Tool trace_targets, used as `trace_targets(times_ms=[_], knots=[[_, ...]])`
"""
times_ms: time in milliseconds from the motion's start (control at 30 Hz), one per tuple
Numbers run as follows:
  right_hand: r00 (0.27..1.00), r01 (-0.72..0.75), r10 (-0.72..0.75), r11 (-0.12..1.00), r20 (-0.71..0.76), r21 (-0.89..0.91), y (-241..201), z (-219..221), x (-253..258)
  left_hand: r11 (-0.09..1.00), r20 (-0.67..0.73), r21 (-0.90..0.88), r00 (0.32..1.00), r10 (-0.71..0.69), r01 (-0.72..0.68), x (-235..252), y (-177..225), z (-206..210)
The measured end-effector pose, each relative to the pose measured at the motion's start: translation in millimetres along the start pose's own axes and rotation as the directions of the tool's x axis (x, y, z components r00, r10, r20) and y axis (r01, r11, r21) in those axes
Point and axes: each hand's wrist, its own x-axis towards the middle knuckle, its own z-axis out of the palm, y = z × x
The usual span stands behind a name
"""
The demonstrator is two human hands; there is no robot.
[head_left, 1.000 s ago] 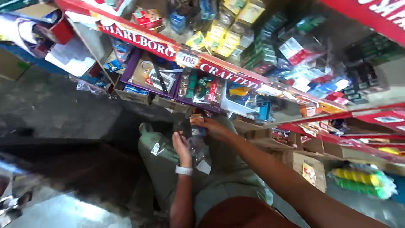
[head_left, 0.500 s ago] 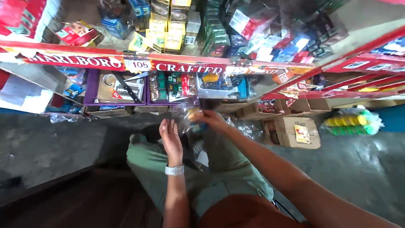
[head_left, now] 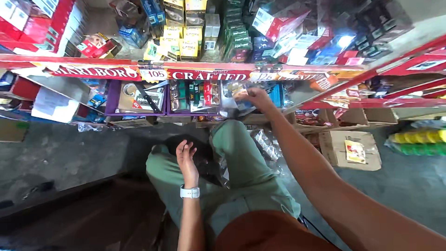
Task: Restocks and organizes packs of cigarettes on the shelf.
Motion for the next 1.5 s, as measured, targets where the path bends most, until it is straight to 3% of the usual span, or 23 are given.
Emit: trace_targets(times_ms=[100, 167, 267, 400, 467, 500, 600, 667, 767, 867, 933, 1033, 1100, 1167, 1233, 1333, 1433, 1467, 1500], knots=[[0.996, -0.064, 0.082, 0.921, 0.031, -0.383, 51, -19, -29, 0.999, -0.021, 0.031, 1.0, -0.007, 0.007, 0, -9, -9], [0.959, -0.219, 0.282, 0.784, 0.02, -0.58, 102, -52, -73, 0.998, -0.02, 0.059, 1.0, -0.01, 0.011, -1, -12, -14], [0.763, -0.495, 0.64, 0.489, -0.089, -0.718, 176, -120, -157, 0.995, -0.014, 0.1, 1.0, -0.012, 0.013, -1, -16, -21], [0.566, -0.705, 0.79, 0.315, -0.237, -0.635, 220, -181, -245, 0.984, -0.016, 0.169, 0.999, -0.046, 0.048, -2, -24, -25], [0.558, -0.733, 0.798, 0.348, -0.225, -0.584, 214, -177, -251, 0.979, -0.002, 0.195, 0.998, -0.058, 0.057, -4, -27, -23], [0.608, -0.716, 0.77, 0.424, -0.196, -0.555, 200, -168, -242, 0.977, 0.006, 0.203, 0.998, -0.063, 0.06, -6, -28, -21], [0.859, -0.506, 0.51, 0.83, -0.049, -0.234, 124, -116, -191, 0.971, 0.038, 0.233, 0.998, -0.058, 0.047, -12, -24, -10], [0.963, -0.269, 0.269, 0.963, 0.015, 0.026, 84, -78, -143, 0.971, 0.061, 0.237, 0.997, -0.048, 0.032, -17, -21, -4], [0.998, 0.023, -0.008, 0.971, -0.067, 0.239, 39, -29, -66, 0.974, 0.061, 0.226, 0.998, -0.026, 0.011, -26, -17, -2], [0.996, 0.048, -0.018, 0.937, -0.09, 0.345, -6, 7, -19, 0.978, 0.025, 0.207, 1.0, -0.001, -0.004, -35, -17, -5], [0.999, 0.013, -0.025, 0.95, 0.034, 0.311, -26, 24, -18, 0.983, 0.005, 0.182, 1.0, 0.0, -0.001, -40, -22, -12], [0.95, 0.194, -0.156, 0.974, 0.271, -0.119, -3, 34, -40, 0.985, -0.034, 0.171, 0.999, -0.025, 0.031, -46, -31, -21], [0.953, 0.157, -0.021, 0.889, 0.302, -0.431, 46, 20, -56, 0.984, -0.05, 0.171, 0.998, -0.043, 0.051, -46, -33, -24], [0.957, -0.036, 0.205, 0.782, 0.203, -0.622, 107, -16, -77, 0.983, -0.044, 0.176, 0.998, -0.05, 0.057, -44, -32, -25], [0.892, -0.266, 0.444, 0.67, 0.087, -0.693, 147, -68, -119, 0.98, -0.027, 0.191, 0.998, -0.053, 0.057, -41, -28, -23], [0.716, -0.506, 0.694, 0.448, -0.07, -0.737, 205, -138, -197, 0.979, -0.013, 0.194, 0.998, -0.063, 0.064, -35, -24, -19], [0.549, -0.545, 0.828, 0.255, -0.111, -0.799, 222, -161, -237, 0.98, -0.021, 0.185, 0.998, -0.063, 0.066, -30, -23, -17], [0.541, -0.527, 0.835, 0.247, -0.096, -0.813, 222, -159, -235, 0.982, -0.026, 0.179, 0.998, -0.065, 0.068, -28, -24, -17], [0.585, -0.512, 0.808, 0.301, -0.07, -0.805, 218, -153, -230, 0.983, -0.032, 0.17, 0.997, -0.069, 0.073, -27, -25, -16]])
